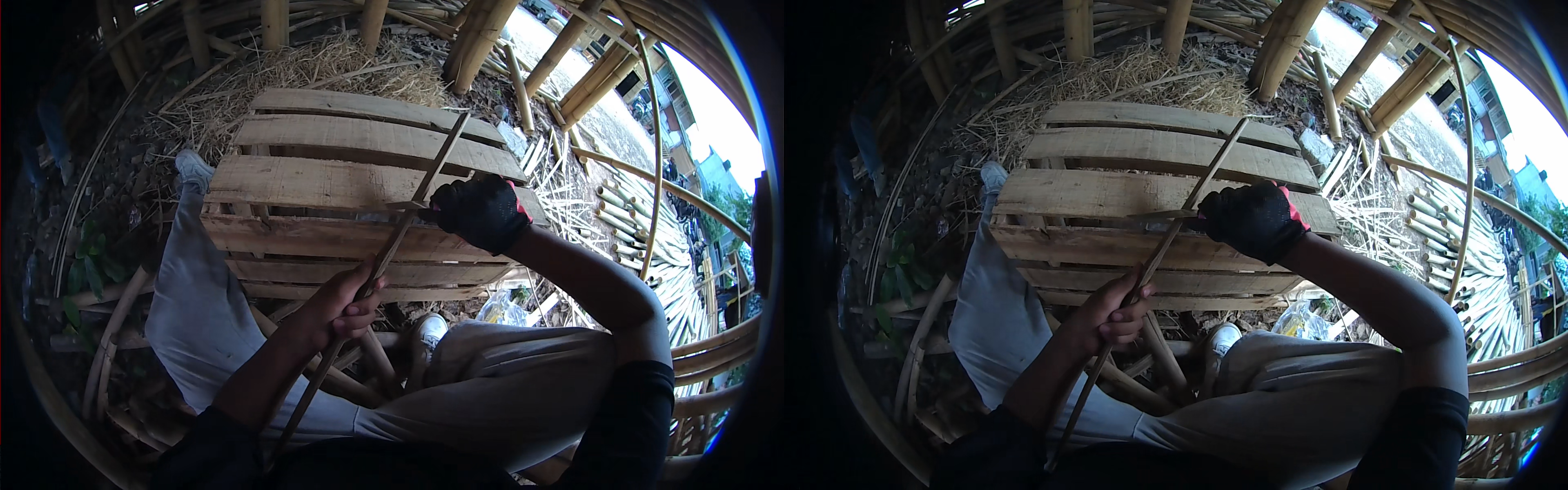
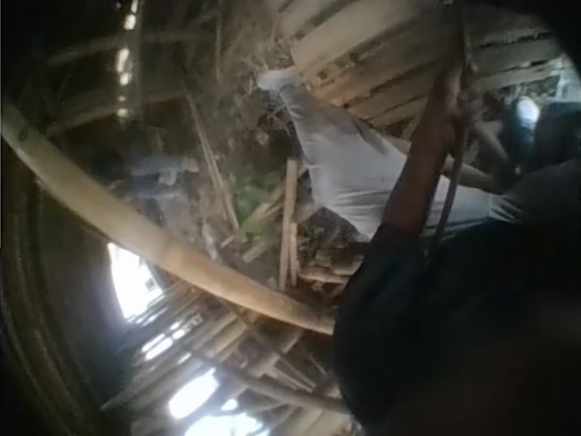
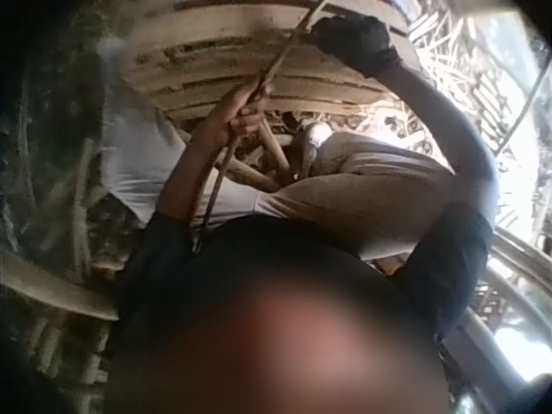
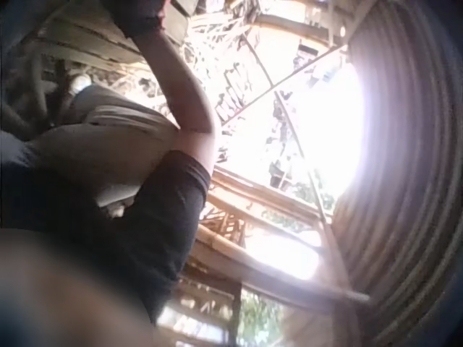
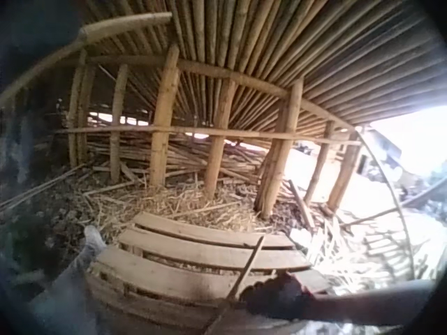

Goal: Shaving and carving a strip of bamboo using a knife over a wooden crate.

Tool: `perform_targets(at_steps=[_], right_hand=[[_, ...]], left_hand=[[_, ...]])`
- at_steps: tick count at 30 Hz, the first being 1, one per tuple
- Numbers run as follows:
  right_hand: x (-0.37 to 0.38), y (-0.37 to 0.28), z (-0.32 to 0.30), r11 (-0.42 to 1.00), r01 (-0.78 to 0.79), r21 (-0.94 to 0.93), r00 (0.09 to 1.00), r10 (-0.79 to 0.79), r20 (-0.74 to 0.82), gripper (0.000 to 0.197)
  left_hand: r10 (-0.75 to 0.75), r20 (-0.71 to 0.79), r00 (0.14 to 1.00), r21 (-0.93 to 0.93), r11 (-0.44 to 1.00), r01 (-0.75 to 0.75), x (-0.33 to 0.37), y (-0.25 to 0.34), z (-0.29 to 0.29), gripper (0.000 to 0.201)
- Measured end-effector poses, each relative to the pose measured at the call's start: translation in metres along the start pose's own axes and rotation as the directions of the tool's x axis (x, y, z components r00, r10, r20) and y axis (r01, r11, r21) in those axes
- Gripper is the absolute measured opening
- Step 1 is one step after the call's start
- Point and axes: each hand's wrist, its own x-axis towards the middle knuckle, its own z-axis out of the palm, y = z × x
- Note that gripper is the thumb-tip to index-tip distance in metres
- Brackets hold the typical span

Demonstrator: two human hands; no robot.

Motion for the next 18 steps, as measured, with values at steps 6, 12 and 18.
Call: perform_targets(at_steps=[6,12,18], right_hand=[[0.0,-0.013,-0.015,0.996,-0.049,0.072,0.994,0.042,0.103,0.034],[0.001,-0.009,-0.016,0.978,-0.176,0.111,0.967,0.15,0.204,0.032],[0.011,0.009,-0.008,0.934,-0.353,0.057,0.906,0.326,0.27,0.036]], left_hand=[[0.007,0.066,0.998,-0.03,1.0,-0.005,0.004,0.001,-0.004,0.046],[0.005,0.053,0.999,-0.054,0.999,-0.002,-0.001,0.0,-0.001,0.045],[-0.022,0.091,0.996,-0.14,0.99,0.035,0.002,-0.001,-0.009,0.043]])
